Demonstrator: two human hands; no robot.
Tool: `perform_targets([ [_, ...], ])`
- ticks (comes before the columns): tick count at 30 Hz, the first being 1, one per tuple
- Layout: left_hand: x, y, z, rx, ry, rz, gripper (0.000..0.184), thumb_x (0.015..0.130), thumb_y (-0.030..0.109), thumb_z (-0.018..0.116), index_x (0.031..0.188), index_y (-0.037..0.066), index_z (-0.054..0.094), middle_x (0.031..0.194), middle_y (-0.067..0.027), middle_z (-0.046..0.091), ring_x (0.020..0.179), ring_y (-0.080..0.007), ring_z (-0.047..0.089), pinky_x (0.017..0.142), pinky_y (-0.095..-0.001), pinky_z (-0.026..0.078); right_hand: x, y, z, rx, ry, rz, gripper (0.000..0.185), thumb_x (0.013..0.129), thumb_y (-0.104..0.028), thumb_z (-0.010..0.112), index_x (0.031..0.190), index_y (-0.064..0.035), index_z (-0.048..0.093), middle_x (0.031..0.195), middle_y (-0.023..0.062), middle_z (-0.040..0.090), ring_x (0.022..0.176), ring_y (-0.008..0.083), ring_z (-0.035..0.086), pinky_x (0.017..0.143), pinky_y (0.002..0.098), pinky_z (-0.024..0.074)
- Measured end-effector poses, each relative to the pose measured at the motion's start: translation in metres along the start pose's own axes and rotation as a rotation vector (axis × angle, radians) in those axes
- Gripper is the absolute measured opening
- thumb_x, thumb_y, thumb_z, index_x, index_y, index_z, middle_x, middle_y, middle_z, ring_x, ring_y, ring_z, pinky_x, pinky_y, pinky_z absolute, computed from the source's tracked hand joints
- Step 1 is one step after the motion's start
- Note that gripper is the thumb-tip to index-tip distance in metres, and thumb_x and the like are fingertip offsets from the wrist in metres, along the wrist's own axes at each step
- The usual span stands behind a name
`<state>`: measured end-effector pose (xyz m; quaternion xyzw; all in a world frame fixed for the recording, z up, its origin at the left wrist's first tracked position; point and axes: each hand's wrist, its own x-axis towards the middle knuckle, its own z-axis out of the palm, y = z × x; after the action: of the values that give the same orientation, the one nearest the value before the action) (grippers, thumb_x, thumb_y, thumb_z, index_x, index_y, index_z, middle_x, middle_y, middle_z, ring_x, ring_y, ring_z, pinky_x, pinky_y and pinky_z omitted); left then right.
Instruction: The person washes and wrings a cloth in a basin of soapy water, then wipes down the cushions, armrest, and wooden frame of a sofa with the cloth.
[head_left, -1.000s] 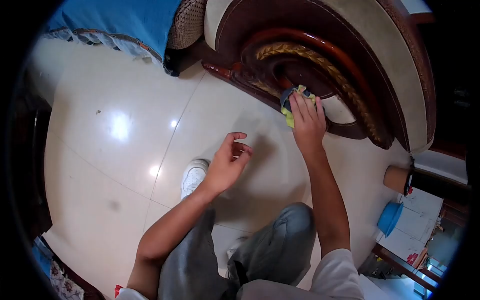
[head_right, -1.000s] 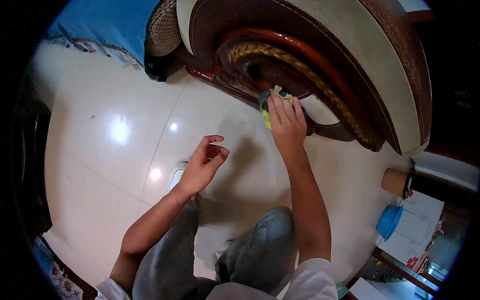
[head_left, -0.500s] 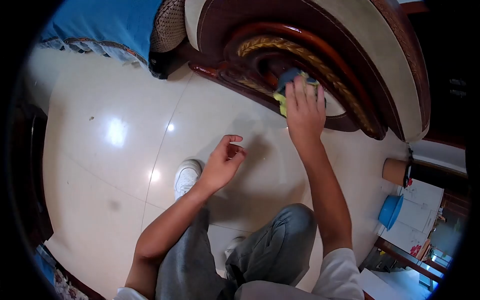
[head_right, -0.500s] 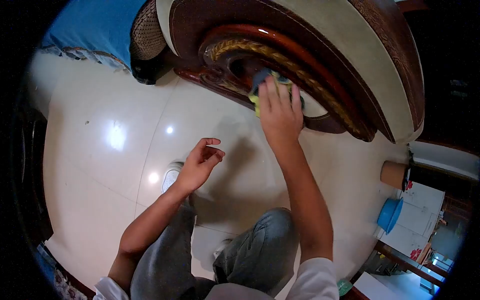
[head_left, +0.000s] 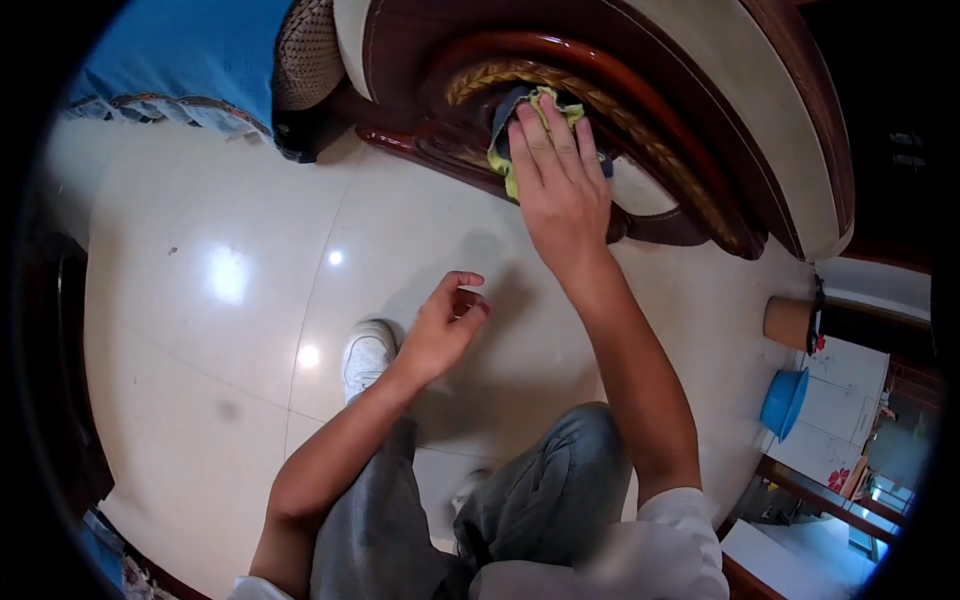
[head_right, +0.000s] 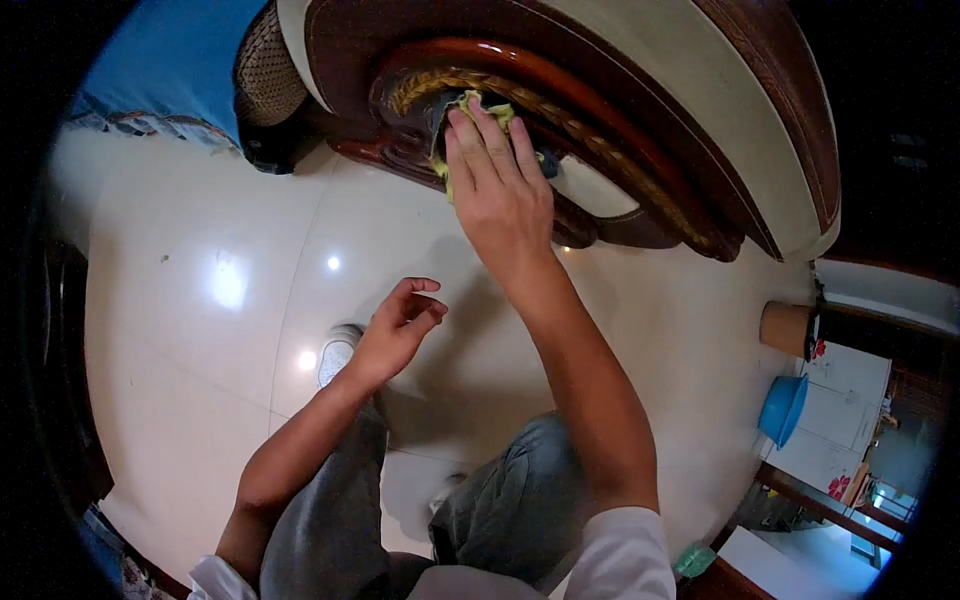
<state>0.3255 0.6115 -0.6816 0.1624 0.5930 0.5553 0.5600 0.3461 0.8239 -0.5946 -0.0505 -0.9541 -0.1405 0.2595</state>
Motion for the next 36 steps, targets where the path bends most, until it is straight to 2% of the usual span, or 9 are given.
perform_targets([
  [8, -0.007, 0.002, 0.004, 0.06, -0.054, -0.025, 0.035, 0.101, 0.018, 0.061, 0.132, 0.003, 0.053, 0.11, -0.0088, 0.068, 0.1, -0.0153, 0.063, 0.09, -0.0305, 0.049, -0.112, 0.0, 0.008, 0.058, -0.159, 0.288, 0.039, 0.083, 0.007, 0.063, 0.122, 0.006, 0.062, 0.137, 0.022, 0.057, 0.136, 0.0425, 0.049, 0.11, 0.0531, 0.0446],
  [14, -0.005, -0.006, 0.002, 0.062, -0.058, 0.006, 0.037, 0.101, 0.019, 0.062, 0.132, 0.002, 0.053, 0.11, -0.009, 0.068, 0.099, -0.0147, 0.062, 0.088, -0.0302, 0.05, -0.035, -0.01, 0.01, 0.111, -0.003, 0.345, 0.056, 0.076, 0.013, 0.06, 0.132, 0.0077, 0.057, 0.144, 0.0282, 0.049, 0.136, 0.049, 0.044, 0.113, 0.0561, 0.0393],
  [17, -0.003, -0.001, 0.005, 0.083, -0.058, -0.018, 0.037, 0.101, 0.019, 0.062, 0.131, 0.001, 0.053, 0.112, -0.0101, 0.068, 0.101, -0.0162, 0.063, 0.089, -0.031, 0.05, -0.037, -0.022, 0.038, 0.012, 0.03, 0.396, 0.077, 0.071, 0.007, 0.068, 0.144, 0.0056, 0.046, 0.155, 0.031, 0.036, 0.144, 0.0539, 0.033, 0.117, 0.0571, 0.0328],
  [22, 0.002, -0.015, 0.017, 0.171, -0.074, 0.054, 0.038, 0.099, 0.019, 0.062, 0.129, -0.003, 0.054, 0.116, -0.0142, 0.069, 0.105, -0.0212, 0.065, 0.093, -0.0337, 0.05, 0.0, -0.064, 0.061, 0.267, 0.171, 0.671, 0.088, 0.078, 0.003, 0.062, 0.156, 0.007, 0.022, 0.162, 0.0374, 0.01, 0.152, 0.0556, 0.002, 0.124, 0.0573, 0.016],
  [24, -0.003, -0.019, 0.02, 0.324, -0.029, 0.179, 0.039, 0.096, 0.019, 0.063, 0.128, -0.003, 0.055, 0.112, -0.0173, 0.071, 0.102, -0.0233, 0.069, 0.092, -0.0355, 0.052, 0.018, -0.077, 0.069, 0.262, 0.224, 0.763, 0.084, 0.077, 0.004, 0.063, 0.153, 0.0081, 0.027, 0.159, 0.0388, 0.016, 0.151, 0.0574, 0.006, 0.123, 0.0586, 0.0178],
  [28, -0.003, -0.019, 0.017, 0.135, -0.058, 0.029, 0.039, 0.097, 0.016, 0.061, 0.129, -0.004, 0.053, 0.112, -0.0167, 0.071, 0.104, -0.0217, 0.067, 0.094, -0.0348, 0.051, 0.009, -0.071, 0.08, 0.18, 0.215, 0.65, 0.069, 0.079, 0.005, 0.062, 0.144, 0.008, 0.042, 0.154, 0.0308, 0.037, 0.148, 0.0509, 0.029, 0.12, 0.0585, 0.0265],
  [32, -0.001, -0.022, 0.014, 0.078, -0.112, -0.06, 0.034, 0.101, 0.012, 0.059, 0.131, -0.002, 0.052, 0.114, -0.0137, 0.068, 0.107, -0.0203, 0.064, 0.098, -0.0332, 0.049, -0.013, -0.044, 0.079, 0.041, 0.183, 0.368, 0.034, 0.088, -0.006, 0.065, 0.121, 0.0021, 0.065, 0.133, 0.0121, 0.062, 0.126, 0.0259, 0.057, 0.114, 0.0521, 0.0407],
  [35, -0.002, -0.017, 0.015, 0.076, -0.132, -0.054, 0.031, 0.102, 0.01, 0.058, 0.131, -0.001, 0.052, 0.112, -0.0121, 0.067, 0.105, -0.0188, 0.063, 0.098, -0.0325, 0.049, -0.021, -0.031, 0.066, 0.044, 0.127, 0.254, 0.034, 0.088, -0.008, 0.065, 0.121, 0.001, 0.066, 0.128, 0.0103, 0.064, 0.123, 0.0246, 0.058, 0.115, 0.0513, 0.0398],
  [36, -0.003, -0.017, 0.016, 0.068, -0.134, -0.043, 0.03, 0.102, 0.01, 0.058, 0.13, 0.0, 0.052, 0.111, -0.0118, 0.067, 0.104, -0.0183, 0.063, 0.097, -0.0326, 0.049, -0.024, -0.027, 0.064, -0.029, 0.127, 0.201, 0.036, 0.086, -0.009, 0.065, 0.121, 0.0002, 0.066, 0.122, 0.0079, 0.066, 0.117, 0.0214, 0.06, 0.11, 0.0468, 0.044],
])
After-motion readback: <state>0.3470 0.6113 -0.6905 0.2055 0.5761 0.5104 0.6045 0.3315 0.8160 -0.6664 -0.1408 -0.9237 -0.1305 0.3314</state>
